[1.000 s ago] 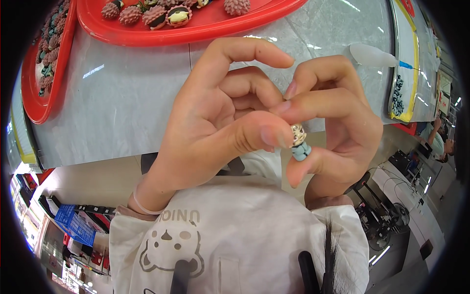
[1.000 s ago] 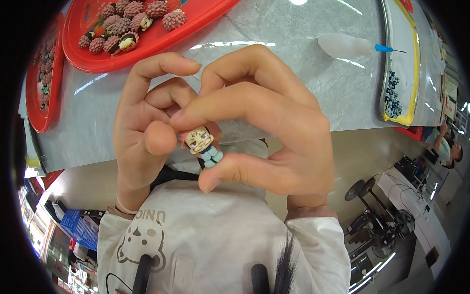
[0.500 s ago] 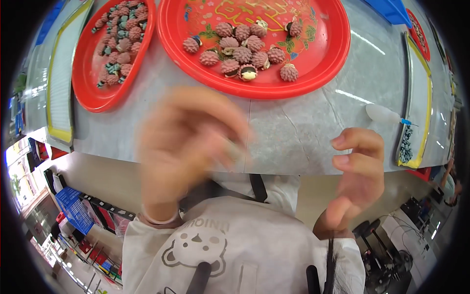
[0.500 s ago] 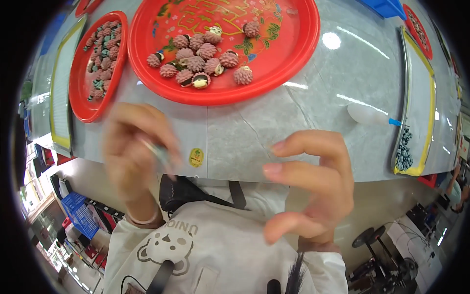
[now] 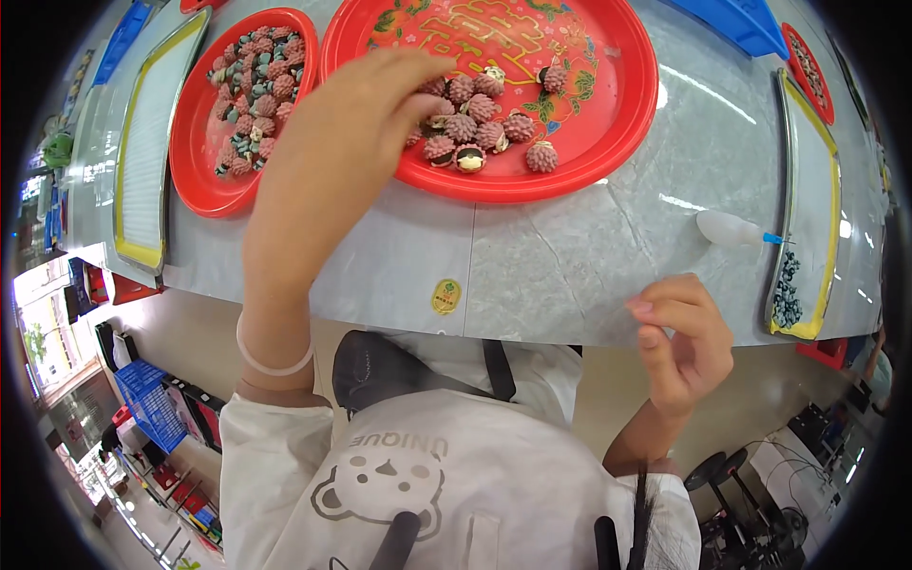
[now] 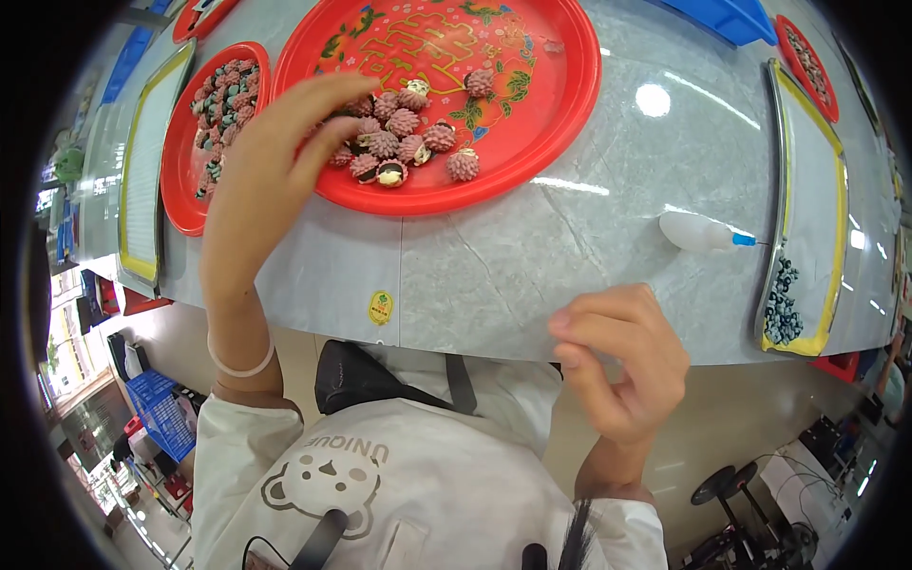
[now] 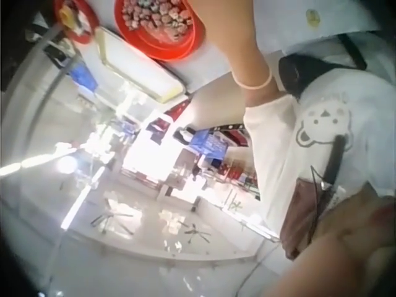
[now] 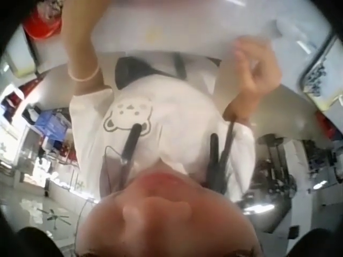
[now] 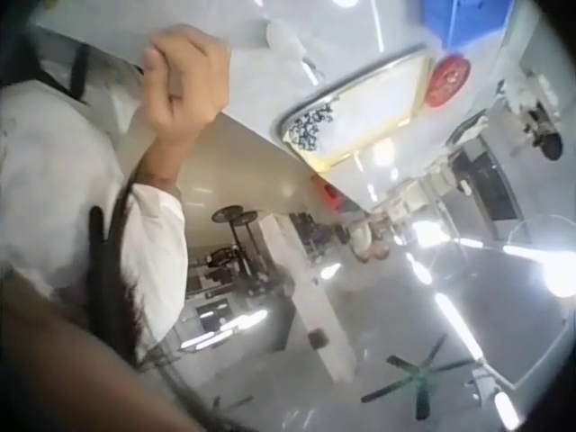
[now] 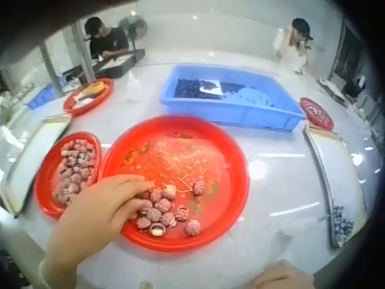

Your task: The person assembles small figurines by applying glue from a bottle to the head pieces, attaching torso pieces by hand, and placing the assembled figurines into a tray.

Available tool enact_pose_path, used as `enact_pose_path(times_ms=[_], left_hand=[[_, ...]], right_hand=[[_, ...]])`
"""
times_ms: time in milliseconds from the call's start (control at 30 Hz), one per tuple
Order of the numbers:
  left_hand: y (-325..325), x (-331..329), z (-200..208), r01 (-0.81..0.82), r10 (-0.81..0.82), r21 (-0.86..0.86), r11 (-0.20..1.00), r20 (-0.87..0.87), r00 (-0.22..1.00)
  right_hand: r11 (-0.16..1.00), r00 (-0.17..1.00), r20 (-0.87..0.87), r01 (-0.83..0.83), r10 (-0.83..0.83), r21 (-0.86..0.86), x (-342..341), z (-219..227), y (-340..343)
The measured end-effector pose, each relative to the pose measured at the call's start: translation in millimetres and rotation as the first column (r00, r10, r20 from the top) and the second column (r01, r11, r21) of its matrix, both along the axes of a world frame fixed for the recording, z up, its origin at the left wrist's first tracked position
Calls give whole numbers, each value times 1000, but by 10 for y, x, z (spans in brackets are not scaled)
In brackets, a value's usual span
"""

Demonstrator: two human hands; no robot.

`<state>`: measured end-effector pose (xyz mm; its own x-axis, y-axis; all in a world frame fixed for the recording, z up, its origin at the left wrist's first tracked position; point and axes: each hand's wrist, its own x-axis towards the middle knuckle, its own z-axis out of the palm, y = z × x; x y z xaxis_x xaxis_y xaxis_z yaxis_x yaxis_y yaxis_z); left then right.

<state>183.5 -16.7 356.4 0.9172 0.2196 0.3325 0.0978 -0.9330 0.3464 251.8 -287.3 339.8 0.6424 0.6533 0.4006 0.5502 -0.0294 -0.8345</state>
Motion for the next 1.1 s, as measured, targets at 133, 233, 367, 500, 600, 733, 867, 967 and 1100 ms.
enact_pose_path(times_ms=[133,233,367,500,600,733,867,967,1100], left_hand=[[-87,28,30,-50,8,-277,960,-152,988],[-96,41,76,-52,2,-346,937,-144,990],[-77,84,65,30,-54,-397,917,-50,997],[-193,-14,8,208,-70,-675,708,226,972],[-454,-127,4,281,-99,-956,88,272,957],[-902,-250,-95,271,-112,-904,-330,323,940],[-1063,-259,-244,209,-185,-940,-269,264,947],[-1067,-275,-269,64,-161,-934,-352,128,979],[-1056,-255,-370,163,-100,-943,-289,199,975]], right_hand=[[997,997,-15,79,-80,-12,66,1,-217],[985,985,-15,175,-175,10,128,-20,-350],[950,952,-35,305,-303,70,293,-30,-593],[754,755,-105,655,-648,55,338,-54,-428],[839,830,-135,544,-542,-23,373,-78,-257],[869,850,-189,469,-492,-154,386,-68,-132],[864,820,-273,481,-503,-148,292,7,-98],[926,872,-316,367,-374,-83,222,37,-152],[961,889,-392,273,-235,42,155,93,-214]])
